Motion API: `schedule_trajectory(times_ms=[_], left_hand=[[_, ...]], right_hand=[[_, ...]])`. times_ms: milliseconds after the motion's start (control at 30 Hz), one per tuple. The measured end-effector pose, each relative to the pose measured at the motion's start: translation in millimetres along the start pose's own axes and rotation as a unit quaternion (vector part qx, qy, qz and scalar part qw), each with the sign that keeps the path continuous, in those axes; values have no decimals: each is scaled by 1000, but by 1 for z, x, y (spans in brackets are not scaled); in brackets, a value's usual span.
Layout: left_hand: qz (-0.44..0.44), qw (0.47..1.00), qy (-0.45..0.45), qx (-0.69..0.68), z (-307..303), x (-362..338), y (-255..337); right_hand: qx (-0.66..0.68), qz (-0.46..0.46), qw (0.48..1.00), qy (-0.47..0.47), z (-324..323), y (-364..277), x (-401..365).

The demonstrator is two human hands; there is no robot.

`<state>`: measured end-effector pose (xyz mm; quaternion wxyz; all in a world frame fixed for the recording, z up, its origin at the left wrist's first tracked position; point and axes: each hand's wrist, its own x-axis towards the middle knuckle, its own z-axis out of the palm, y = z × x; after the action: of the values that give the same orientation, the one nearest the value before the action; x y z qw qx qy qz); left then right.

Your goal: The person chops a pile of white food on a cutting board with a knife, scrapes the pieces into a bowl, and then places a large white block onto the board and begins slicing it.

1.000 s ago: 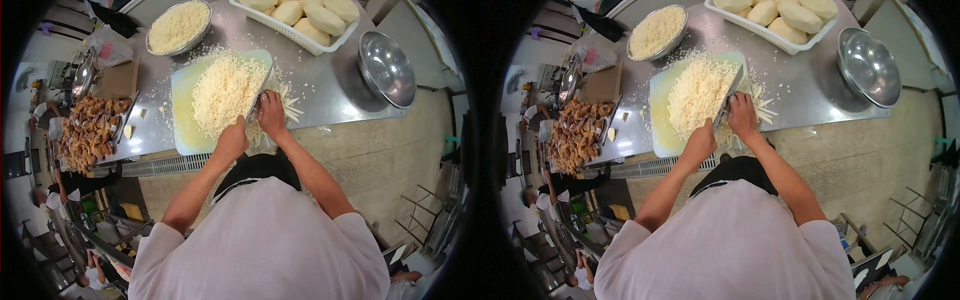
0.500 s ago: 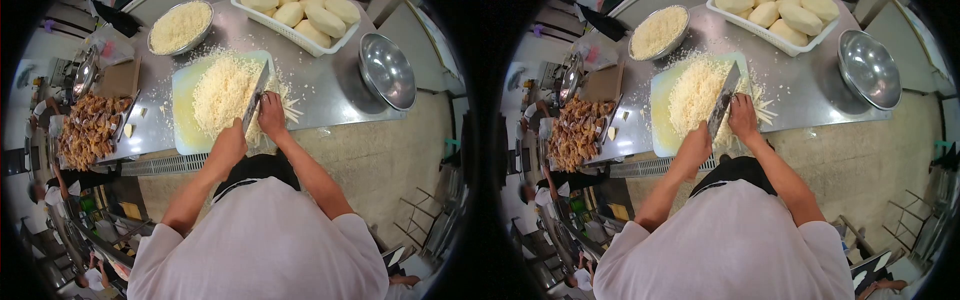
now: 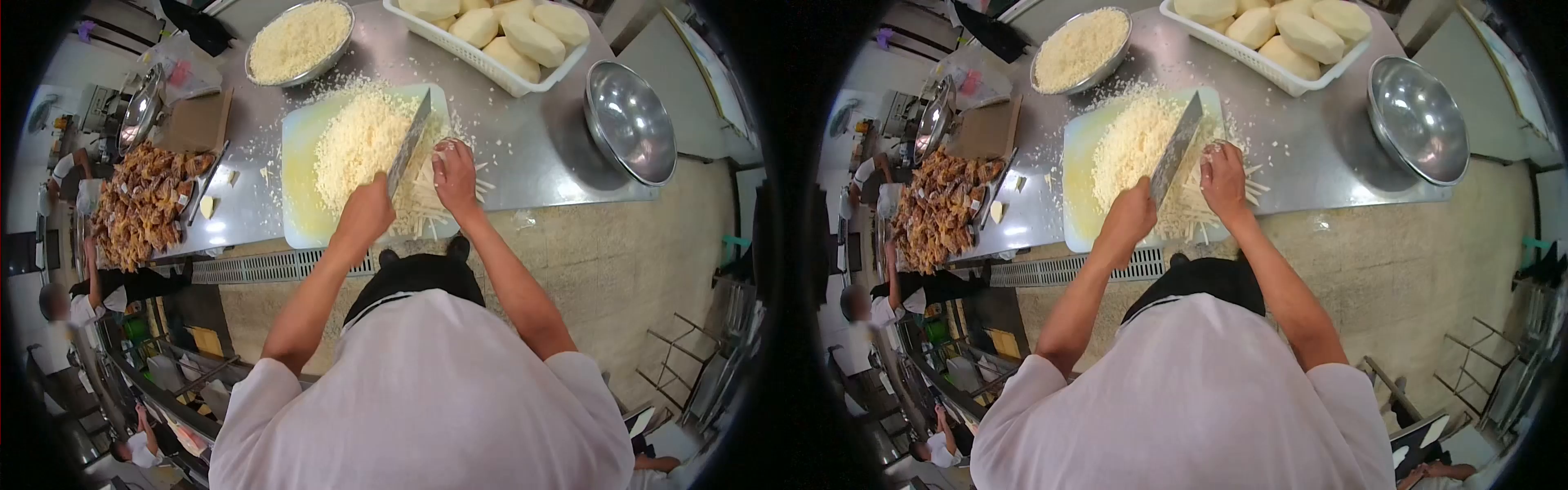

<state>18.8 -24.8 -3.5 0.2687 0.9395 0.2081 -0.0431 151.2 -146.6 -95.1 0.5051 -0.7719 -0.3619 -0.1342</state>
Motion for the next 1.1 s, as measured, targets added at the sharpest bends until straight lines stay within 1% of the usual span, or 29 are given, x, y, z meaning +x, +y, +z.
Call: schedule_trajectory(times_ms=[33, 100, 133, 167, 200, 233, 300, 333, 367, 400, 433, 500, 533, 600, 633, 667, 700, 767, 833, 900, 967, 1000, 1033, 1067, 1100], left_hand=[[5, 1000, 2, 3, 0, -5, 2], [-46, 999, 17, 15, 7, -17, 2], [-23, 1000, 10, 4, 15, -12, -8], [-25, 1000, 10, 2, 20, -6, -20], [-8, 1000, 7, 10, 14, 2, -20], [8, 1000, 2, 17, 6, 3, -13], [6, 1000, 7, 12, -9, -10, 5], [-15, 1000, 5, -15, -10, -21, 14], [-36, 998, 1, -42, -8, -26, 20], [-41, 998, -2, -41, 8, -24, 15], [-43, 998, -5, -42, 20, -18, 5], [15, 999, -3, -30, 34, 0, -10], [10, 999, -20, -39, 15, -2, 2], [3, 999, -8, -31, -2, -17, 18], [-2, 1000, 1, -23, -4, -22, 22], [-28, 999, -15, -12, 6, -22, 17], [-28, 999, -18, -10, 19, -16, 6], [58, 998, -4, 17, 40, -3, -12], [53, 998, -9, 13, 13, -5, 6], [21, 999, -34, 8, -8, -20, 21], [12, 999, -48, 2, 7, -19, 14], [33, 999, -40, 17, 25, -13, 4], [53, 998, -29, 31, 31, -7, 2], [74, 997, -29, 22, 32, 1, -3], [72, 997, -27, 18, 27, -2, 2]], right_hand=[[-1, -2, 1000, 6, 2, 7, 0], [-64, 38, 996, -52, 7, 19, -11], [-66, 39, 996, -51, 6, 17, -13], [-42, 39, 995, -76, 5, 14, -15], [-17, 39, 994, -100, 4, 10, -16], [-19, 38, 994, -104, -1, 6, -17], [38, 105, 988, -106, -9, -2, -13], [38, 105, 989, -102, -9, -2, -13], [33, 83, 993, -72, -8, -3, -14], [28, 63, 997, -46, -8, -3, -16], [28, 65, 996, -48, -5, -3, -19], [0, 46, 997, -53, 1, -2, -21], [-1, 46, 997, -54, 3, -1, -24], [-44, 22, 998, -48, 8, -2, -23], [-44, 23, 998, -44, 8, -3, -21], [-63, 14, 996, -54, 7, -3, -22], [-81, 5, 994, -68, 5, -5, -23], [-85, 6, 994, -69, 8, -8, -26], [-92, 2, 994, -64, 8, -6, -24], [-92, 3, 994, -64, 9, -5, -23], [-102, 10, 993, -66, 10, -5, -23], [-112, 14, 991, -73, 8, -6, -25], [-113, 14, 991, -76, 9, -7, -26], [-106, 11, 992, -72, 9, -6, -25], [-98, 7, 993, -71, 8, -6, -25]])
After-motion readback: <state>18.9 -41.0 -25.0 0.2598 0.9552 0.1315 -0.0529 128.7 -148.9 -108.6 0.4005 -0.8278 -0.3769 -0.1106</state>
